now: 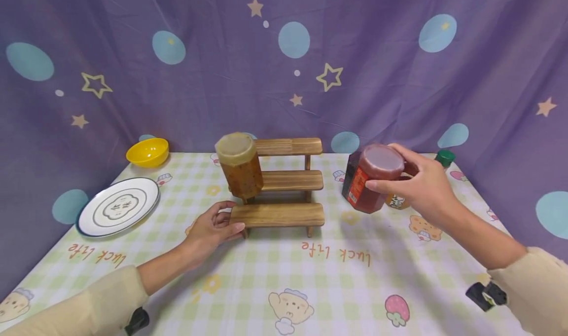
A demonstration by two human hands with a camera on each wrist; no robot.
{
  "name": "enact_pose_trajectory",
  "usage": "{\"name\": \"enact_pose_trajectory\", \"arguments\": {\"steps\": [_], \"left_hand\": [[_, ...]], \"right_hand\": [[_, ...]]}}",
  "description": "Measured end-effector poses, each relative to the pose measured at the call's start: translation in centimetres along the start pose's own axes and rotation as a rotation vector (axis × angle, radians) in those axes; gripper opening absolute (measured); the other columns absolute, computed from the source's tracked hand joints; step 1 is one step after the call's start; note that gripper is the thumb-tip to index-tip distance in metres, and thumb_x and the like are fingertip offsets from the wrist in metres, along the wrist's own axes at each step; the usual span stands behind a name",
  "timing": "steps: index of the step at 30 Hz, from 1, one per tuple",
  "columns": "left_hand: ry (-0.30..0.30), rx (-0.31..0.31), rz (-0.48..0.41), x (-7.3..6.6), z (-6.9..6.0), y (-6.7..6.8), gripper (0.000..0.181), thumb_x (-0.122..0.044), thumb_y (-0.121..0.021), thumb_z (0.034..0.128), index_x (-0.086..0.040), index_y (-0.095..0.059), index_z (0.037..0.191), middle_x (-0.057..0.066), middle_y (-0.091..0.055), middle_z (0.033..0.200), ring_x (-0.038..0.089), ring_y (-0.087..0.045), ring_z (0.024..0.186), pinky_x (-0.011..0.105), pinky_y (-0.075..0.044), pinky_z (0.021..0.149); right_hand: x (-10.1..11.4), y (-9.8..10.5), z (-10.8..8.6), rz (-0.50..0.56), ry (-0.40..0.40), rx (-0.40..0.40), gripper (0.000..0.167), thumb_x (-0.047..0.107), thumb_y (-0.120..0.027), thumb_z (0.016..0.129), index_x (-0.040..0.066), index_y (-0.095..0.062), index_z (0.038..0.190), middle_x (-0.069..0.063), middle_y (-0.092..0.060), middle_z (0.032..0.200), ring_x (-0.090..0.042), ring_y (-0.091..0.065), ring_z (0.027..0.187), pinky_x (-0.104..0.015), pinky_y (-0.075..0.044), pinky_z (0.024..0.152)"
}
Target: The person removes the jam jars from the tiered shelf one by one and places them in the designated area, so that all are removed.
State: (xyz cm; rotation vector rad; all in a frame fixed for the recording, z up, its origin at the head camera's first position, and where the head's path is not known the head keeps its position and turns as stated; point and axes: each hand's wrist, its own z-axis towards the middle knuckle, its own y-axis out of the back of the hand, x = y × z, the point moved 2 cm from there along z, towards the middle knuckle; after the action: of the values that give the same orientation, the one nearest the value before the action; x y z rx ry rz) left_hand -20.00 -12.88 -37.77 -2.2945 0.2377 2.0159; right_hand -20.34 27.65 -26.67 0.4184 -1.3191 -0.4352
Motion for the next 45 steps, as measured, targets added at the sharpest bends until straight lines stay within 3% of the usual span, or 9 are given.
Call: {"name": "enact_pose_trajectory", "arguments": {"steps": [6, 12, 17, 25, 45], "left_hand": [[-0.001, -0.006, 0.007, -0.1, -0.1, -0.1, 0.061, 0.001, -0.071, 0.0849, -0.007, -0.039, 0.137, 0.018, -0.058, 0.117, 0.025, -0.064, 0.100, 0.040, -0.057, 0.091], [-0.004, -0.008, 0.011, -0.1, -0.2, -0.1, 0.061, 0.001, -0.071, 0.0850, -0.007, -0.040, 0.137, 0.018, -0.058, 0.116, 0.026, -0.064, 0.099, 0.040, -0.057, 0.091], [-0.003, -0.005, 0.010, -0.1, -0.1, -0.1, 0.062, 0.001, -0.071, 0.0847, -0.007, -0.040, 0.137, 0.018, -0.058, 0.115, 0.026, -0.064, 0.099, 0.039, -0.057, 0.091], [-0.004, -0.012, 0.022, -0.1, -0.1, 0.0, 0.061, 0.000, -0.072, 0.0844, -0.007, -0.040, 0.136, 0.017, -0.058, 0.114, 0.024, -0.064, 0.096, 0.037, -0.058, 0.089], [-0.009, -0.010, 0.012, 0.0, 0.0, -0.1, 0.060, 0.000, -0.072, 0.0845, -0.007, -0.042, 0.135, 0.018, -0.059, 0.115, 0.024, -0.064, 0.096, 0.039, -0.058, 0.089]], "right_hand": [[-2.3, -0.6, -0.6, -0.036, 0.011, -0.028, 0.064, 0.024, -0.083, 0.078, 0.025, -0.053, 0.134, 0.009, -0.063, 0.112, -0.001, -0.063, 0.092, -0.017, -0.057, 0.068], [-4.4, -1.5, -1.2, -0.009, -0.024, -0.003, 0.073, 0.023, -0.082, 0.079, 0.019, -0.047, 0.142, 0.017, -0.061, 0.111, 0.003, -0.062, 0.091, -0.016, -0.056, 0.066], [-5.5, -2.2, -1.4, -0.016, -0.024, 0.014, 0.072, 0.024, -0.084, 0.077, 0.019, -0.050, 0.140, 0.015, -0.060, 0.113, 0.004, -0.061, 0.092, -0.018, -0.055, 0.064], [-6.3, -3.1, -1.3, 0.018, -0.022, 0.036, 0.076, 0.023, -0.083, 0.077, 0.012, -0.046, 0.142, 0.016, -0.059, 0.115, 0.005, -0.059, 0.095, -0.013, -0.055, 0.073], [-6.8, -3.9, -1.5, 0.043, -0.009, 0.080, 0.071, 0.022, -0.082, 0.079, 0.012, -0.047, 0.140, 0.012, -0.062, 0.114, 0.004, -0.059, 0.099, -0.015, -0.056, 0.075]]}}
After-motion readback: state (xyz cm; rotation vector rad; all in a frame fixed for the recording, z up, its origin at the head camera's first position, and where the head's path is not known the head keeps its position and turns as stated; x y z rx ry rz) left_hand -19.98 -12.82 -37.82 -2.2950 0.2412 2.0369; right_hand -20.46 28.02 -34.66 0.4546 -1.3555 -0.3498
